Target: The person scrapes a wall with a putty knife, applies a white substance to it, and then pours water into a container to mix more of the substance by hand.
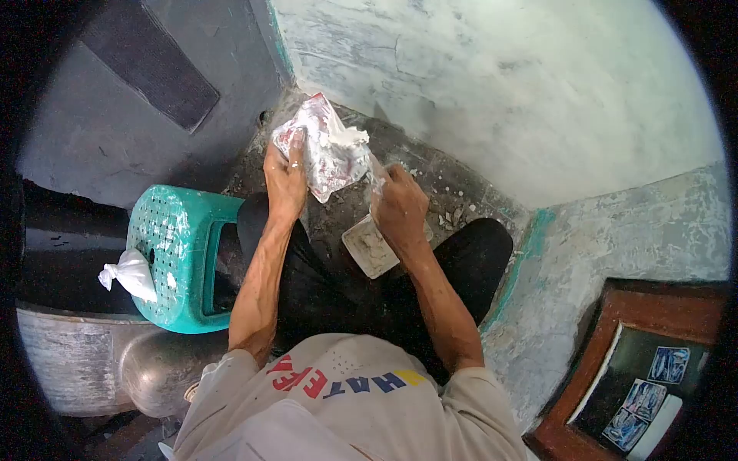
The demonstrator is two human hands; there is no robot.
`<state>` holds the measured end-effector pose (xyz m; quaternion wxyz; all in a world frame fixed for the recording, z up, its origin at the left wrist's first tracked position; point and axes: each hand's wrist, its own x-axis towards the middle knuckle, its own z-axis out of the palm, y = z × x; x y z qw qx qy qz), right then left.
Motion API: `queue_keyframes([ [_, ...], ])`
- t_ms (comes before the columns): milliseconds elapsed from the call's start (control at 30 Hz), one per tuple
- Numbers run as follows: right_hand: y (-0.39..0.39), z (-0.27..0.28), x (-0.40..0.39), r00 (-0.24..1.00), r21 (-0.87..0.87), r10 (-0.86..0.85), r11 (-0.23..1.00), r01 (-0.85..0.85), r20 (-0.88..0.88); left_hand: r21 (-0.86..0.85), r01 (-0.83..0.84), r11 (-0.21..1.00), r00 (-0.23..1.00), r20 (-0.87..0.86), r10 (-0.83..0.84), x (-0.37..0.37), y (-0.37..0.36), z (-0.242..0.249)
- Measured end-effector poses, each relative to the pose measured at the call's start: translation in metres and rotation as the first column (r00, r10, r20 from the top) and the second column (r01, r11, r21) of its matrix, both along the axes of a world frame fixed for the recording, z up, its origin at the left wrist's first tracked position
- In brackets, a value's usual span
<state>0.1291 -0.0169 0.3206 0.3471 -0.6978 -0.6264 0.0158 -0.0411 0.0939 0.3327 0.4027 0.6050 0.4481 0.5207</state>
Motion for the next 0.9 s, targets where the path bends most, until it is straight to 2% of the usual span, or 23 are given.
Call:
queue_keyframes([
  [67, 0.007, -0.001, -0.004, 0.999, 0.043, 0.000, 0.999, 0.003, -0.051, 0.093, -0.015, 0.996, 0.999, -0.040, 0.018, 0.002, 0.001, -0.006],
  [100, 0.010, -0.004, -0.002, 0.999, 0.036, -0.002, 0.999, 0.004, -0.052, 0.086, -0.014, 0.996, 0.999, -0.042, 0.017, 0.002, 0.001, -0.009],
  [167, 0.012, -0.011, 0.000, 1.000, 0.092, 0.011, 0.996, -0.009, -0.021, -0.043, 0.007, 0.999, 0.999, -0.031, -0.009, 0.002, -0.001, -0.007],
  [200, 0.012, -0.009, -0.001, 1.000, 0.103, 0.019, 0.995, -0.016, -0.022, 0.021, -0.024, 1.000, 0.998, -0.061, 0.025, 0.003, 0.001, -0.005],
  [267, 0.000, -0.004, -0.006, 0.999, -0.041, 0.038, 0.998, -0.038, -0.010, 0.018, -0.032, 0.999, 0.992, -0.120, 0.034, -0.002, 0.004, -0.008],
  [300, 0.008, -0.008, -0.005, 0.999, -0.035, 0.041, 0.999, -0.041, -0.003, 0.013, -0.026, 1.000, 0.985, -0.170, 0.028, -0.002, 0.006, -0.010],
  [367, 0.021, -0.034, 0.004, 0.999, 0.101, -0.025, 0.995, 0.021, 0.038, -0.048, 0.049, 0.998, 0.989, -0.141, -0.055, 0.000, 0.004, -0.020],
  [433, 0.057, -0.066, 0.035, 0.999, 0.055, -0.045, 0.997, 0.045, -0.006, -0.213, 0.109, 0.971, 0.987, -0.096, -0.132, -0.001, 0.005, -0.024],
  [467, 0.072, -0.070, 0.048, 0.999, 0.026, -0.040, 0.999, 0.041, -0.032, -0.296, 0.043, 0.954, 0.987, -0.135, -0.086, -0.003, 0.005, -0.012],
  [500, 0.076, -0.063, 0.049, 0.999, 0.037, -0.043, 0.998, 0.044, -0.024, -0.208, 0.025, 0.978, 1.000, -0.012, -0.029, -0.001, 0.006, -0.013],
  [567, 0.085, -0.047, 0.043, 0.933, -0.098, -0.035, 0.995, 0.000, -0.359, -0.084, -0.089, 0.992, 0.994, -0.065, 0.084, -0.006, 0.016, -0.021],
  [600, 0.086, -0.058, 0.039, 0.958, -0.219, -0.065, 0.976, 0.003, -0.280, -0.089, -0.087, 0.992, 0.995, -0.059, 0.082, -0.007, 0.019, -0.027],
  [667, 0.081, -0.111, 0.046, 0.958, -0.226, -0.053, 0.974, -0.013, -0.282, -0.056, -0.116, 0.992, 0.991, 0.056, 0.119, -0.010, 0.021, -0.022],
  [700, 0.086, -0.124, 0.046, 0.958, -0.219, -0.026, 0.975, -0.039, -0.284, -0.049, -0.117, 0.992, 0.992, 0.051, 0.119, -0.011, 0.022, -0.017],
  [733, 0.086, -0.125, 0.044, 0.938, -0.268, -0.147, 0.961, 0.061, -0.314, -0.084, -0.154, 0.985, 0.986, 0.049, 0.158, -0.010, 0.021, -0.012],
  [800, 0.089, -0.143, 0.055, 0.949, -0.331, -0.079, 0.943, -0.028, -0.304, -0.144, -0.193, 0.971, 0.979, 0.039, 0.200, -0.015, 0.009, -0.006],
  [833, 0.093, -0.138, 0.059, 0.954, -0.365, -0.022, 0.926, -0.093, -0.299, -0.263, -0.138, 0.955, 0.979, 0.110, 0.171, -0.014, 0.009, 0.002],
  [867, 0.095, -0.133, 0.061, 0.955, -0.355, -0.024, 0.931, -0.087, -0.295, -0.369, -0.072, 0.926, 0.971, 0.186, 0.150, -0.013, 0.012, 0.008],
  [900, 0.092, -0.130, 0.061, 0.929, -0.241, -0.017, 0.967, -0.079, -0.370, -0.364, -0.072, 0.929, 0.970, 0.191, 0.150, -0.012, 0.014, 0.008],
])
